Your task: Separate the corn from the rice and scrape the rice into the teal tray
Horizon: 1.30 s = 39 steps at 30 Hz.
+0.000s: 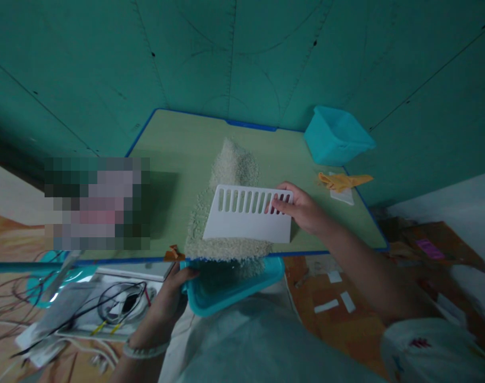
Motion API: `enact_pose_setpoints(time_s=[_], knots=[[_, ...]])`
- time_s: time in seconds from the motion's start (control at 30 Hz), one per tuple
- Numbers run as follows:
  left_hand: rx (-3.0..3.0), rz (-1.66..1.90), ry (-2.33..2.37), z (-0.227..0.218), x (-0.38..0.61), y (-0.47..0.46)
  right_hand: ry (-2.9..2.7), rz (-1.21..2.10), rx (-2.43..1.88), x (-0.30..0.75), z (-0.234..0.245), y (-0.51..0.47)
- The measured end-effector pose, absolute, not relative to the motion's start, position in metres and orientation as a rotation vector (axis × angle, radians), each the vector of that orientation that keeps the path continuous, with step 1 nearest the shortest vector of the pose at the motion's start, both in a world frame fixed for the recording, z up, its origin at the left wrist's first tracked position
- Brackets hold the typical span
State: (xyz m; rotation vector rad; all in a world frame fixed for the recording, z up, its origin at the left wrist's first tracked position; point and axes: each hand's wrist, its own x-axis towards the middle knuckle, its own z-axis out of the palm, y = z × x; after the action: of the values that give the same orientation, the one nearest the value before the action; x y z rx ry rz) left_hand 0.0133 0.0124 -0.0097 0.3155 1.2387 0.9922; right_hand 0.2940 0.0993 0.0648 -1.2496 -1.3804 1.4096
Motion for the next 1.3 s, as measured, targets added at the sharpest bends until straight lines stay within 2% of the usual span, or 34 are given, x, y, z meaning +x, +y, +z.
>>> enact_pose_setpoints(time_s=[0.5,0.73,0.87,1.07,1.3], knots=[[0.379,1.014,1.189,-0.025,0.009,0.012,-1.370,1.323,-1.235,0.294,0.074,0.101],[0.358,0.991,1.169,-0.024,0.005,0.011,-1.338,1.222,-1.222,0.289,0.096,0.115],[0.339,1.005,1.186,-0.018,0.006,0.012,-1.203,1.290,-1.301,0.272,0.107,0.106],[0.336,1.040,1.163,-0.019,0.006,0.012,-0.952,1.303,-1.265,0.214,0.074,0.068],[0.282,1.051,1.086,-0.021,0.005,0.009,-1.178,1.273,-1.230,0.157,0.056,0.063]])
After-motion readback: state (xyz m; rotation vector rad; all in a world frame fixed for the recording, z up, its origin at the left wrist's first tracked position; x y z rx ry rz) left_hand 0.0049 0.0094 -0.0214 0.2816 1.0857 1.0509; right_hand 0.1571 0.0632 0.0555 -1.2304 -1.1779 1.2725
